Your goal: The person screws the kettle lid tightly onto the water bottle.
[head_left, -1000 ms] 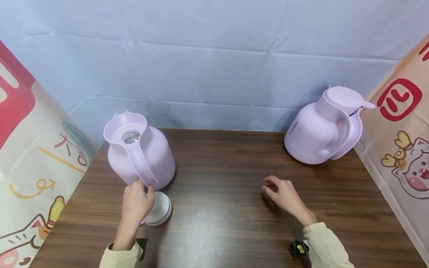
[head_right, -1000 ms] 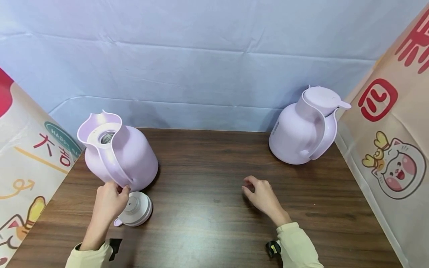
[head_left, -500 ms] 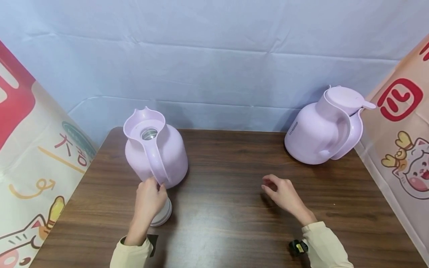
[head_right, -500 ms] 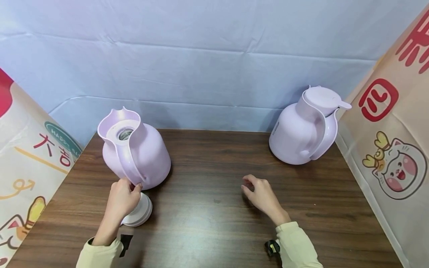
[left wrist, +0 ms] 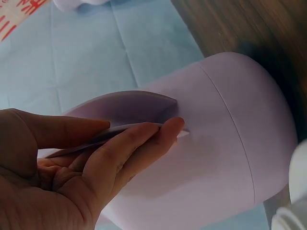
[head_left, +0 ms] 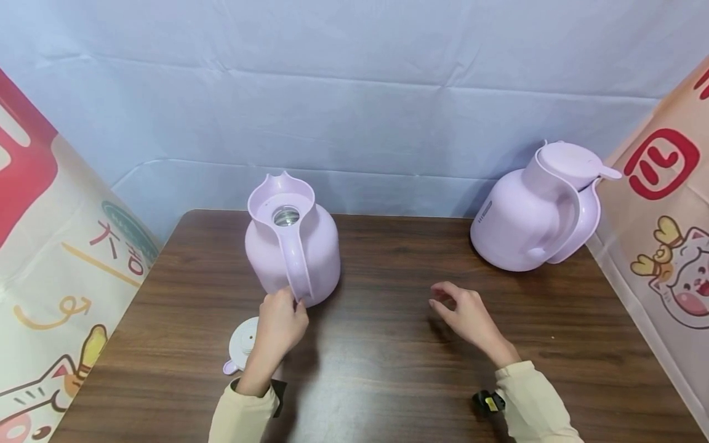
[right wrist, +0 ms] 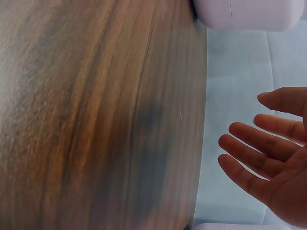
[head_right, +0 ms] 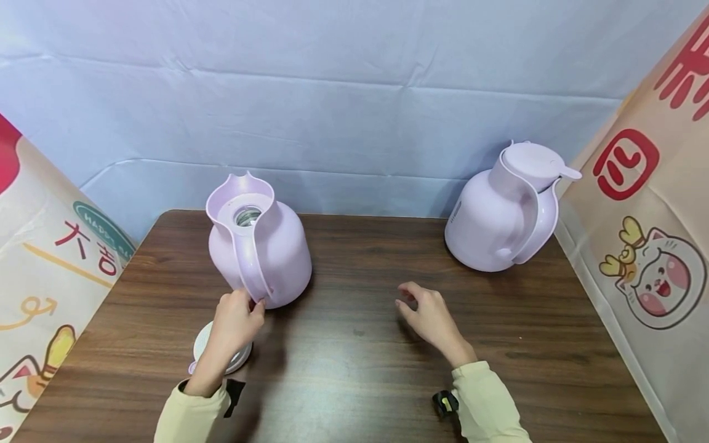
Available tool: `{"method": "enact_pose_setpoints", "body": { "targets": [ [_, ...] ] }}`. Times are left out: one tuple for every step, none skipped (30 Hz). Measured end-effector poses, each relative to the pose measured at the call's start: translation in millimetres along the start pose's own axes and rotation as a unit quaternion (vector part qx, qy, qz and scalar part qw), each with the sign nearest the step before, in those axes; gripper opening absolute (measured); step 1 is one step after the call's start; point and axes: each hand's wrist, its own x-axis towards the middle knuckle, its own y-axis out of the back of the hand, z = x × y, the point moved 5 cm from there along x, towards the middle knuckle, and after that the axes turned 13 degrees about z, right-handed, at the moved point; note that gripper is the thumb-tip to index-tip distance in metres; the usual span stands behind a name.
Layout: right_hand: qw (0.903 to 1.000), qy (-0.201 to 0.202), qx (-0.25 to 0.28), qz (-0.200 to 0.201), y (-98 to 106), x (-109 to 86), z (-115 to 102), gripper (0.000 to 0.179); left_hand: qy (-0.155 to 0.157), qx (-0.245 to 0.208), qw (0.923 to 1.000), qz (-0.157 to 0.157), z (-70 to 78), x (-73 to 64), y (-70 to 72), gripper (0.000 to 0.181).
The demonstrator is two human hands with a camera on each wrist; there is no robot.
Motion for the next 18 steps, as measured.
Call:
{"method": "enact_pose_setpoints", "body": {
  "targets": [
    [1.0000, -0.001, 0.001, -0.001, -0.5, 0.4, -0.7, 0.019, -0.003, 0.000, 1.0000, -0.002, 2.4, -0.2, -1.6, 0.011],
    [1.0000, -0.002, 0.002, -0.002, -0.9, 0.8, -1.4, 0.020, -0.004, -0.001, 1.0000, -0.005, 4.4, -0.5, -3.4, 0.010],
    [1.0000, -0.003, 0.003, -0.003, -1.2, 1.2, -2.1, 0.020, -0.005, -0.002, 1.0000, -0.008, 6.5, -0.8, -5.1, 0.010],
    [1.0000, -0.002, 0.002, -0.004, -1.6, 1.7, -2.9, 0.020, -0.005, -0.002, 0.9999, -0.011, 8.5, -1.2, -7.0, 0.009],
    [1.0000, -0.002, 0.002, -0.005, -2.0, 2.2, -3.7, 0.020, -0.006, -0.002, 0.9999, -0.014, 10.4, -1.4, -8.9, 0.009],
    [1.0000, -0.002, 0.002, -0.006, -2.4, 2.7, -4.5, 0.020, -0.006, -0.002, 0.9998, -0.018, 12.5, -1.6, -10.6, 0.009],
    [1.0000, -0.001, 0.002, -0.007, -2.7, 3.2, -5.2, 0.020, -0.007, -0.003, 0.9997, -0.021, 14.6, -1.7, -12.4, 0.010],
    [1.0000, -0.001, 0.003, -0.007, -3.0, 3.7, -5.9, 0.021, -0.007, -0.004, 0.9997, -0.024, 16.4, -1.7, -14.4, 0.010],
    [1.0000, 0.001, 0.002, -0.007, -3.3, 4.2, -6.5, 0.021, -0.008, -0.004, 0.9996, -0.026, 18.6, -1.7, -16.0, 0.011],
    [1.0000, 0.002, 0.002, -0.007, -3.6, 4.6, -7.1, 0.021, -0.010, -0.004, 0.9996, -0.027, 20.7, -1.7, -17.8, 0.012],
    [1.0000, 0.003, 0.002, -0.006, -3.7, 5.1, -7.6, 0.022, -0.013, -0.004, 0.9995, -0.029, 22.7, -1.8, -19.7, 0.014],
    [1.0000, 0.004, 0.003, -0.006, -3.9, 5.5, -8.1, 0.022, -0.016, -0.005, 0.9994, -0.030, 24.8, -1.9, -21.5, 0.014],
    [1.0000, 0.005, 0.003, -0.005, -4.1, 5.9, -8.6, 0.022, -0.020, -0.005, 0.9993, -0.031, 26.9, -2.0, -23.3, 0.014],
    [1.0000, 0.007, 0.002, -0.004, -4.3, 6.1, -9.0, 0.023, -0.024, -0.006, 0.9992, -0.031, 29.3, -2.1, -24.9, 0.014],
    [1.0000, 0.009, 0.002, -0.003, -4.5, 6.5, -9.7, 0.023, -0.030, -0.006, 0.9991, -0.031, 31.5, -2.4, -26.6, 0.015],
    [0.9999, 0.010, 0.002, -0.002, -4.7, 6.8, -10.4, 0.023, -0.036, -0.007, 0.9989, -0.031, 33.9, -2.4, -28.3, 0.014],
    [0.9999, 0.012, 0.002, -0.002, -4.9, 7.1, -11.3, 0.024, -0.042, -0.008, 0.9986, -0.031, 36.3, -2.5, -29.7, 0.014],
    [0.9999, 0.014, 0.002, -0.002, -5.3, 7.4, -12.2, 0.024, -0.047, -0.010, 0.9984, -0.031, 38.5, -2.5, -31.1, 0.014]
  ]
}}
